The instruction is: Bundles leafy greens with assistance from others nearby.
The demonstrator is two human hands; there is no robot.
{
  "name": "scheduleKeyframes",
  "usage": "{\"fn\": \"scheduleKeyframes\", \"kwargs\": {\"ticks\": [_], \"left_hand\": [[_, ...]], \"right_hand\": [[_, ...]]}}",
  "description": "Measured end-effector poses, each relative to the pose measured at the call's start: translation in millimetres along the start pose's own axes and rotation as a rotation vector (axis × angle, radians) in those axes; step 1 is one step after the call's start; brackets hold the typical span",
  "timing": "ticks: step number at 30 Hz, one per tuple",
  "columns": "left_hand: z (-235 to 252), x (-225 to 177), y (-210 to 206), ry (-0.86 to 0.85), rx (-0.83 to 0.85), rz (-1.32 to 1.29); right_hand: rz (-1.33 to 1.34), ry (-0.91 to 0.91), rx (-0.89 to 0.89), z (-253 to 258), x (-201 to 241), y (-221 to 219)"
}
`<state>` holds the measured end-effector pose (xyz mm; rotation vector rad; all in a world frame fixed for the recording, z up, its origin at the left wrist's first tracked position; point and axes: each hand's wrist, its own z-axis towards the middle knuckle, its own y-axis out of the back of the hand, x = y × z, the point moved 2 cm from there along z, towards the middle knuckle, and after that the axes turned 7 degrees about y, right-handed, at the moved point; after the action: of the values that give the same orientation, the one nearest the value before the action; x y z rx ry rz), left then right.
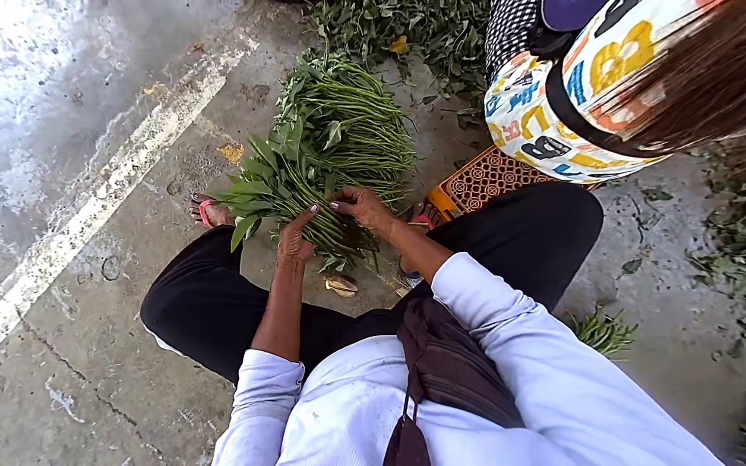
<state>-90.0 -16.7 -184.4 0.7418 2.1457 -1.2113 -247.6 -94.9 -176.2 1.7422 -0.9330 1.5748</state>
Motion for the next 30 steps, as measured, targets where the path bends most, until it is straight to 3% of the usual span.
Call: {"fn": "scheduleKeyframes", "kwargs": {"ticks": [7, 10, 13, 17, 20, 25, 30], "left_hand": [[-7, -13, -14, -0.125, -0.151, -0.038], [-9, -28, -25, -0.216, -0.272, -0.063], [-9, -43, -37, -0.273, -0.362, -0.114], [-22, -56, -67, -0.179, -0.372, -0.262], [-32, -59, -79, -0.126, -0.326, -0.351], [-40, -62, -92, -0.089, -0.266, -0.428], [-52, -66, -99, -0.152, -0.253, -0.417]], "right_hand": [[-0.674, 0.173, 0.037, -6, 35, -12], [-0.773, 0.25, 0.126, -12, 52, -17], [-0.889, 0.184, 0.257, -23, 53, -39], [-1.034, 0.498, -0.032, -20, 21, -50], [-1.076, 0.668, -0.168, -7, 27, -33], [-1.158, 0.771, -0.202, 0, 54, -13], [-1.179, 0.699, -0.075, 0, 74, -10]]}}
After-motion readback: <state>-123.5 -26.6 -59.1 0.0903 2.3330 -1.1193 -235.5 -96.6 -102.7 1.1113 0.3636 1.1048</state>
